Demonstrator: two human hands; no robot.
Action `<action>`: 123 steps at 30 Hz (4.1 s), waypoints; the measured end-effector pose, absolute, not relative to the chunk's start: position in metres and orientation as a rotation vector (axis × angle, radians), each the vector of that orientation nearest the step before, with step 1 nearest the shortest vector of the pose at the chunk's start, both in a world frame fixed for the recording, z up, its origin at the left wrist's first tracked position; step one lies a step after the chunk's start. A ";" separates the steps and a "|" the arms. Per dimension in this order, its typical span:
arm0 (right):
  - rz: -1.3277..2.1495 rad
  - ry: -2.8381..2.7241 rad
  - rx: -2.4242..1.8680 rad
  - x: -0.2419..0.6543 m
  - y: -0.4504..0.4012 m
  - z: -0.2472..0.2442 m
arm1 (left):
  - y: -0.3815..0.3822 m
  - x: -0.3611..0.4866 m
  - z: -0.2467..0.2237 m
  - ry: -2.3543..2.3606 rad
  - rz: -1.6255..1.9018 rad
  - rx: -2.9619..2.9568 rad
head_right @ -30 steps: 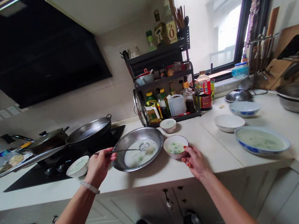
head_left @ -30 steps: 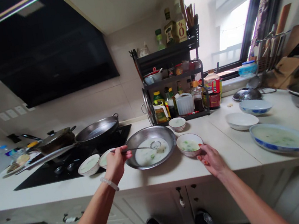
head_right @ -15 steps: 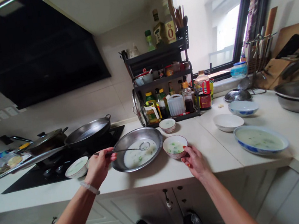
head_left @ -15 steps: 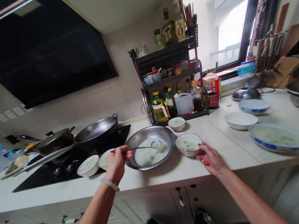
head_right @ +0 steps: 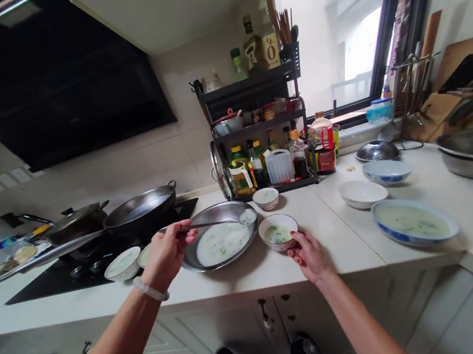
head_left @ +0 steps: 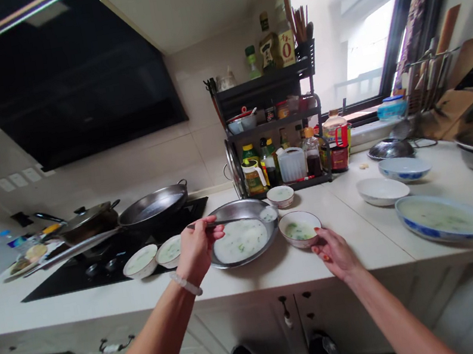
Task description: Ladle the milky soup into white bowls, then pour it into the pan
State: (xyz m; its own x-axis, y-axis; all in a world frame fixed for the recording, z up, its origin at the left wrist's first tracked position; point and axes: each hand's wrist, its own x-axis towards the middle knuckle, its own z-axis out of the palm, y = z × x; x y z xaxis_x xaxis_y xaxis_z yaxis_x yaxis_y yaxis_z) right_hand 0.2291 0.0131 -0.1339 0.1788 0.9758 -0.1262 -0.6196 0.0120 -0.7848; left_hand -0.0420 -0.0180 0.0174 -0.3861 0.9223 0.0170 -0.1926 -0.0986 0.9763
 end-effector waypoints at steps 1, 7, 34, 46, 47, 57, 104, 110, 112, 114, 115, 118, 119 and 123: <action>1.342 -0.538 -0.839 0.229 0.013 -0.134 | -0.018 -0.037 0.018 1.272 1.615 0.907; 1.333 -0.559 -0.819 0.230 0.014 -0.137 | -0.017 -0.007 0.004 1.146 1.540 1.139; 1.334 -0.540 -0.846 0.230 0.014 -0.136 | -0.010 -0.059 -0.021 1.223 1.678 0.913; 1.336 -0.530 -0.851 0.229 0.014 -0.134 | -0.004 -0.105 -0.044 1.651 1.524 1.378; 1.335 -0.530 -0.854 0.229 0.014 -0.134 | -0.003 -0.103 -0.045 1.618 1.539 1.326; 1.334 -0.537 -0.841 0.230 0.014 -0.135 | 0.003 -0.093 -0.039 1.483 1.714 0.837; 1.340 -0.542 -0.842 0.229 0.014 -0.135 | -0.010 -0.095 -0.018 1.432 1.706 0.837; 1.338 -0.544 -0.842 0.229 0.014 -0.135 | -0.011 -0.093 -0.014 1.421 1.707 0.781; 1.337 -0.550 -0.841 0.229 0.014 -0.135 | -0.011 -0.092 -0.013 1.421 1.706 0.777; 1.337 -0.558 -0.841 0.229 0.014 -0.135 | -0.012 -0.091 -0.012 1.425 1.705 0.777; 1.336 -0.559 -0.841 0.229 0.014 -0.135 | -0.012 -0.091 -0.012 1.428 1.705 0.777; 1.335 -0.559 -0.839 0.230 0.015 -0.136 | -0.012 -0.091 -0.011 1.433 1.703 0.774; 1.335 -0.558 -0.840 0.230 0.015 -0.136 | -0.011 -0.091 -0.011 1.435 1.702 0.773; 1.342 -0.554 -0.834 0.230 0.015 -0.136 | -0.010 -0.093 -0.012 1.435 1.703 0.788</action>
State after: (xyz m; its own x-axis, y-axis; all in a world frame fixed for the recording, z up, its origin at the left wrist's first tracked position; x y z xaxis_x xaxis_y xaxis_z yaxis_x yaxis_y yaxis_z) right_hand 0.2302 0.0150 -0.1365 0.1702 0.9791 -0.1112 -0.6155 0.0175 -0.7879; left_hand -0.0926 -0.0097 -0.0124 -0.5211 0.8534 -0.0150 -0.1598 -0.0802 0.9839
